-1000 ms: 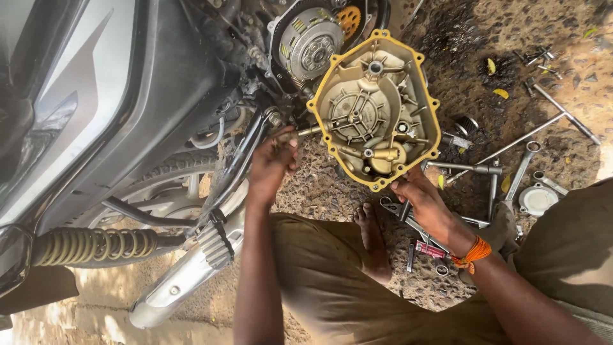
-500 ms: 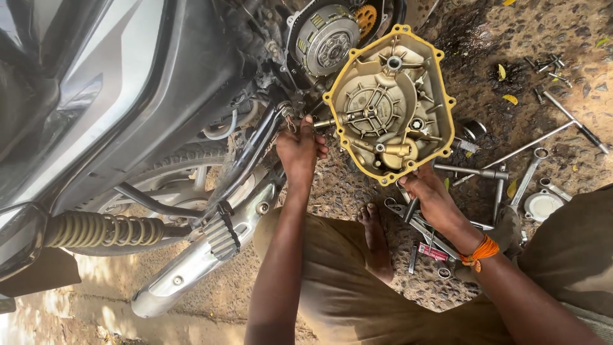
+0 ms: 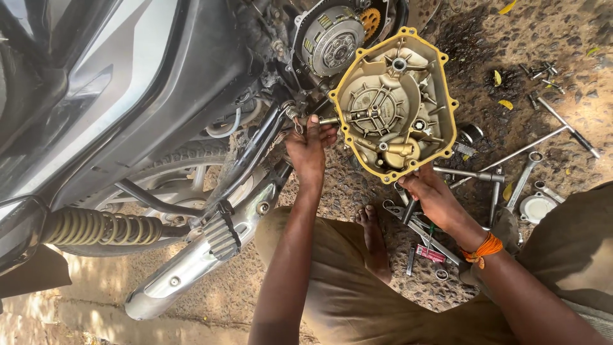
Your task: Repairing a motorcycle engine by removing and cleaning internal engine components.
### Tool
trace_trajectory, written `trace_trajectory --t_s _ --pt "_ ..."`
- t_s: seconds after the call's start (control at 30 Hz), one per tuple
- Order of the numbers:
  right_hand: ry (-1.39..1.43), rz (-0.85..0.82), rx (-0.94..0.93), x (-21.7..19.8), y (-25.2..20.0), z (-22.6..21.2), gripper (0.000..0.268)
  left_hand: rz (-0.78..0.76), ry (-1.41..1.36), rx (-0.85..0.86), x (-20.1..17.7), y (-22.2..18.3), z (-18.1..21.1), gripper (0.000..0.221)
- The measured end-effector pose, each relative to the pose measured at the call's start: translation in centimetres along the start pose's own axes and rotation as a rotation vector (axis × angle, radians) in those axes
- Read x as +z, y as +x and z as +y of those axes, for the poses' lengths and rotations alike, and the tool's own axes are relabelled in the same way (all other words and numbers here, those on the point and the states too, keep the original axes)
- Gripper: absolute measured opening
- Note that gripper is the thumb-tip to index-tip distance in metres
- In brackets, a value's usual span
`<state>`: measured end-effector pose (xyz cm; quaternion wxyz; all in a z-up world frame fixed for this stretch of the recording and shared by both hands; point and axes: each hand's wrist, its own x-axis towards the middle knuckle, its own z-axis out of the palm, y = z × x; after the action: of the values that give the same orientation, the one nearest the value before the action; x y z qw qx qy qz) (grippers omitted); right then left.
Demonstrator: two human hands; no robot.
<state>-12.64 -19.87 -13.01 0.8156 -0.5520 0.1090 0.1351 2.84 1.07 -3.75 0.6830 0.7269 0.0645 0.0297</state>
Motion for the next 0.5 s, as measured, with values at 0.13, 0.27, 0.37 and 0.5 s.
trace_trajectory --t_s 0.13,0.27,0.37,0.5 --pt "0.109 -0.032 -0.028 0.7 0.0 -1.1 0.064 0.019 0.106 0.023 0.8 -0.3 0.5 0.031" --pt "0.105 -0.046 -0.045 -0.1 0.5 0.6 0.075 0.050 0.220 0.043 1.1 -0.2 0.6 0.033" --pt "0.069 -0.064 -0.049 -1.8 0.7 1.9 0.078 0.065 0.204 0.045 1.1 0.1 0.0 0.034" --pt "-0.755 -0.069 0.082 -2.2 -2.3 -4.8 0.050 0.079 0.190 0.043 1.0 -0.1 0.2 0.034"
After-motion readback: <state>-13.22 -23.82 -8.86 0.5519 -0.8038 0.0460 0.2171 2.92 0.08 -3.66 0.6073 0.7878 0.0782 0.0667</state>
